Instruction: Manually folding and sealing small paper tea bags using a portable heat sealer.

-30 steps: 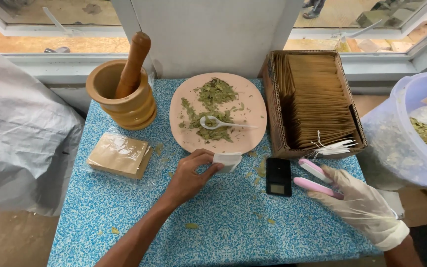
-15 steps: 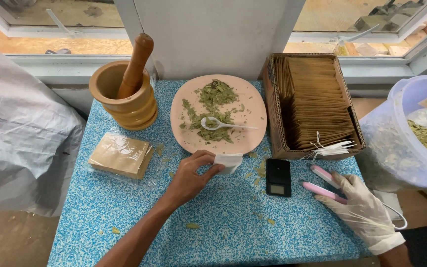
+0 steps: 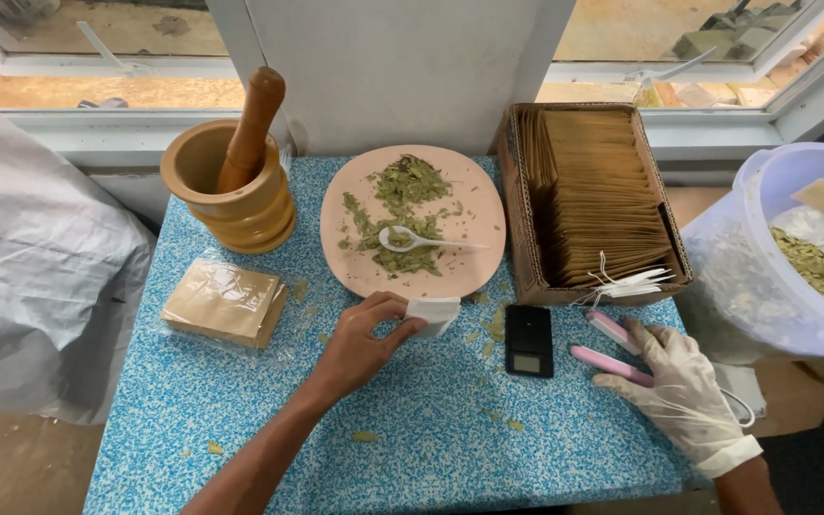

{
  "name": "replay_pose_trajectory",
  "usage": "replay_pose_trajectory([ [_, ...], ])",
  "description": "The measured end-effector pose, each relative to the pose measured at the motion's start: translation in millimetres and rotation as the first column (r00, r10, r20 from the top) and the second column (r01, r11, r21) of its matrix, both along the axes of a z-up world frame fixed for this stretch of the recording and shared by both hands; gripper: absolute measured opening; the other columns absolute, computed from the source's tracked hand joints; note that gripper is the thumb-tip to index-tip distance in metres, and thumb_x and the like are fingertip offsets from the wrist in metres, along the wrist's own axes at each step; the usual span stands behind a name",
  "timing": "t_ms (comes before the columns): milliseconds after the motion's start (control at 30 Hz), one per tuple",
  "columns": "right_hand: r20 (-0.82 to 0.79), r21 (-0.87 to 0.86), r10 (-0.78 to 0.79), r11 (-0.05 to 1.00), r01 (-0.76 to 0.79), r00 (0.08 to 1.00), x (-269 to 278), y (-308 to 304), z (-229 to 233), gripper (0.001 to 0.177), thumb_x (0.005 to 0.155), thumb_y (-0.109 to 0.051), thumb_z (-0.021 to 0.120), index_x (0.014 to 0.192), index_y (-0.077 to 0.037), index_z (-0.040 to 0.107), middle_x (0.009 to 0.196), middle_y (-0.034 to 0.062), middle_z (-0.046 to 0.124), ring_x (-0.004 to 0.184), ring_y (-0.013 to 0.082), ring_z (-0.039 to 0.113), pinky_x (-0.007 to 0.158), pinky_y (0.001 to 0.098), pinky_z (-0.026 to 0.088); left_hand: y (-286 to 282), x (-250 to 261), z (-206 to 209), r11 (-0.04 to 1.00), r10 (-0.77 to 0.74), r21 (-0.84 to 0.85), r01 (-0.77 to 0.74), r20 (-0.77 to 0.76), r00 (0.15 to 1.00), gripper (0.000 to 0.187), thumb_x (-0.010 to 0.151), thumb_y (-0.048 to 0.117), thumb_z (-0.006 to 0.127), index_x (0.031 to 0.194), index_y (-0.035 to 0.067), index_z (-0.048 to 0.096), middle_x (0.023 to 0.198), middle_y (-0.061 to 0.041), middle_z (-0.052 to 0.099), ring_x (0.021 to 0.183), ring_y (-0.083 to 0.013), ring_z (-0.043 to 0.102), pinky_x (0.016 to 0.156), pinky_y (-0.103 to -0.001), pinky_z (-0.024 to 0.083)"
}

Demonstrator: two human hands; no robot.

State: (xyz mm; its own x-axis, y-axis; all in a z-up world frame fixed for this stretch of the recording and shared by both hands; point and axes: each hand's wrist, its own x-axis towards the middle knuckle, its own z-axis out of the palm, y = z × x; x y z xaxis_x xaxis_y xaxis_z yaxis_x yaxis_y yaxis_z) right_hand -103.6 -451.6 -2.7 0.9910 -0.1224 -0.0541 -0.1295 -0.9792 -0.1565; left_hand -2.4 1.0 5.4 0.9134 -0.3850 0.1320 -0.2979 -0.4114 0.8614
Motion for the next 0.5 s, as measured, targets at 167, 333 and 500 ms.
replay_pose_trajectory([
  [167, 0.509, -0.284, 0.398, 0.915, -0.287, 0.763, 2, 31, 20, 0.088, 0.085, -0.068, 0.078, 0.16, -0.026, 0.055, 0.131, 0.0003, 0.077, 0.108, 0.0264, 0.071, 0.095, 0.0483, 0.06, -1, 1, -2, 1.0, 0.009, -0.004, -0.009, -0.014, 1.0, 0.027, 0.103, 0.03, 0.073, 0.115, 0.007, 0.082, 0.128, -0.011, 0.079, 0.112, -0.0276, 0.077, 0.089, -0.04, 0.069],
  [333, 0.401, 0.206, 0.256, 0.91, -0.359, 0.879, 19, 125, 60, 0.065, 0.092, -0.053, 0.076, 0.144, -0.014, 0.071, 0.125, 0.0132, 0.074, 0.112, 0.0274, 0.072, 0.096, 0.0442, 0.062, -1, -1, 5, 1.0, 0.008, -0.019, -0.009, -0.071, 0.997, 0.027, 0.103, 0.029, 0.071, 0.116, 0.008, 0.081, 0.127, -0.009, 0.078, 0.114, -0.0261, 0.076, 0.089, -0.038, 0.068],
  [500, -0.067, 0.809, 0.125, 0.588, -0.02, 0.99, 75, 202, 91, 0.082, 0.079, -0.042, 0.097, 0.153, -0.027, 0.065, 0.146, 0.0081, 0.071, 0.141, 0.0288, 0.066, 0.119, 0.0538, 0.053, -2, -7, 11, 0.952, 0.049, -0.304, -0.031, 0.05, 0.998, 0.014, 0.1, 0.021, 0.085, 0.097, 0.007, 0.084, 0.097, -0.01, 0.078, 0.098, -0.0272, 0.08, 0.095, -0.049, 0.063],
])
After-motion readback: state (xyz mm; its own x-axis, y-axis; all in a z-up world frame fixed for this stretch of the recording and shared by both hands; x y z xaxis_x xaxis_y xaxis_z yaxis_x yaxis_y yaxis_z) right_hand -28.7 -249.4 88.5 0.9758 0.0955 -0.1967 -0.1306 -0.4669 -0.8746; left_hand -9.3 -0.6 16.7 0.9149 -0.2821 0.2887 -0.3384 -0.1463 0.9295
